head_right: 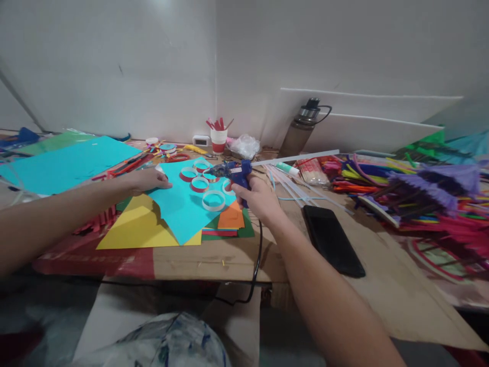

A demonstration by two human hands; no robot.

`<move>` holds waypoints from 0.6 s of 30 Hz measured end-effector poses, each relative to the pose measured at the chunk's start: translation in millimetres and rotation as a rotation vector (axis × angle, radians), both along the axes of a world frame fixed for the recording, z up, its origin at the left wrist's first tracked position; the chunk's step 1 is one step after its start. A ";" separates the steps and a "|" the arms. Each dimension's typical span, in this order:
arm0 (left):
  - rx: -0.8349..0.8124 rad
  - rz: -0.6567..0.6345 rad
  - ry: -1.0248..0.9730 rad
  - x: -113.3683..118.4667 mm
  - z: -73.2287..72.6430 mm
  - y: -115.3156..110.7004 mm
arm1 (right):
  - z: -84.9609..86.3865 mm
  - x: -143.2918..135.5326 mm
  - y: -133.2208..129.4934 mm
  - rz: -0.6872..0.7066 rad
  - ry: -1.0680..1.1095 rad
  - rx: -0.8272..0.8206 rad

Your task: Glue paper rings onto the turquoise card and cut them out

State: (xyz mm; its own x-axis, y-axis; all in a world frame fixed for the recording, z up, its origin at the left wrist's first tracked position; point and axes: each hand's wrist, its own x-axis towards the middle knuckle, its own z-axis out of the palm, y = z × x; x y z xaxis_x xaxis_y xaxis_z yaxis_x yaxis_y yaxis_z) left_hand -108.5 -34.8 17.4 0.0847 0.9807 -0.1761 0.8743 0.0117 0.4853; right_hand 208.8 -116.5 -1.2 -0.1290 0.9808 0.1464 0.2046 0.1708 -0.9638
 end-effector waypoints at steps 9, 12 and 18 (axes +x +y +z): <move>-0.099 -0.121 0.301 6.6 -3.3 -24.9 | -0.3 2.2 1.9 0.007 0.041 0.027; -0.132 -0.166 0.273 4.4 -6.3 -30.8 | -1.0 2.0 2.3 0.006 0.047 0.024; -0.205 -0.248 0.298 -2.5 5.5 -44.7 | 0.9 1.6 0.0 0.028 0.037 0.013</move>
